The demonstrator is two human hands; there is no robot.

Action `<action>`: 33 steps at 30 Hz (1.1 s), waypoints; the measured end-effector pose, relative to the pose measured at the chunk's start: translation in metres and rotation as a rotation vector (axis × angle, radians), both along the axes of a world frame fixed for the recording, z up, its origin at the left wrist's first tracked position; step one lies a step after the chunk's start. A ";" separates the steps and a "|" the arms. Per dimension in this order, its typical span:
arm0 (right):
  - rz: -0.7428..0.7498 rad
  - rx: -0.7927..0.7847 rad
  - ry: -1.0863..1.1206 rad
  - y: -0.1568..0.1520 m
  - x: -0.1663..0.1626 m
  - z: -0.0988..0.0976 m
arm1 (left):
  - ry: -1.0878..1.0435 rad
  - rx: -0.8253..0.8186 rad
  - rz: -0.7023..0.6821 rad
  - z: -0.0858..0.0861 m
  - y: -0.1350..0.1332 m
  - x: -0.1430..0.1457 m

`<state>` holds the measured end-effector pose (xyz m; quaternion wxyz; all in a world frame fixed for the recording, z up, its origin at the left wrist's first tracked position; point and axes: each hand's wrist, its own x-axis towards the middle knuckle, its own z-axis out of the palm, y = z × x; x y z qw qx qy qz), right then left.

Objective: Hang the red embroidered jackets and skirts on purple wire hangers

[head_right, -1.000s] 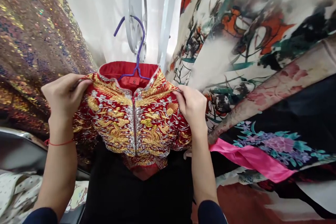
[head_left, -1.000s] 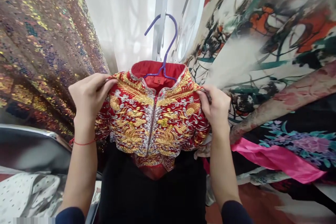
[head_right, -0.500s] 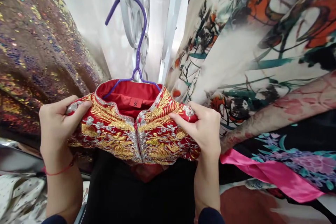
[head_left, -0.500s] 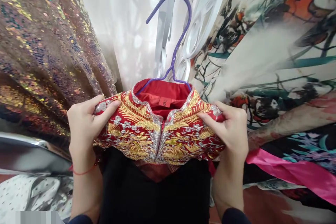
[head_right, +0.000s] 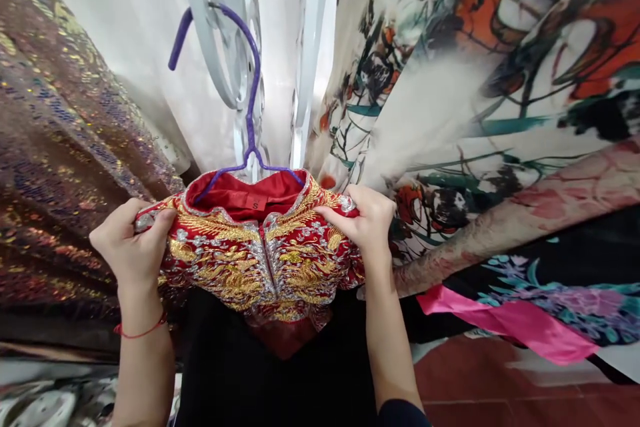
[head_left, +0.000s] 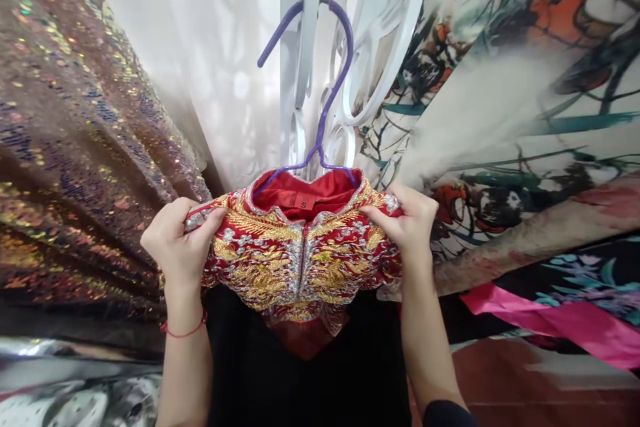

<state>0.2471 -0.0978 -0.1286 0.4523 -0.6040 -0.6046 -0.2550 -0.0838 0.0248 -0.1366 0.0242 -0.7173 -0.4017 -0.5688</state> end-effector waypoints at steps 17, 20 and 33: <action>-0.010 0.072 -0.087 0.009 0.000 -0.005 | -0.054 0.129 0.057 -0.009 0.000 0.003; 0.003 0.079 -0.098 0.009 0.000 -0.003 | -0.079 0.136 0.098 -0.010 -0.001 0.007; -0.047 0.109 -0.073 0.001 -0.005 -0.010 | -0.084 0.063 0.163 -0.013 -0.003 0.007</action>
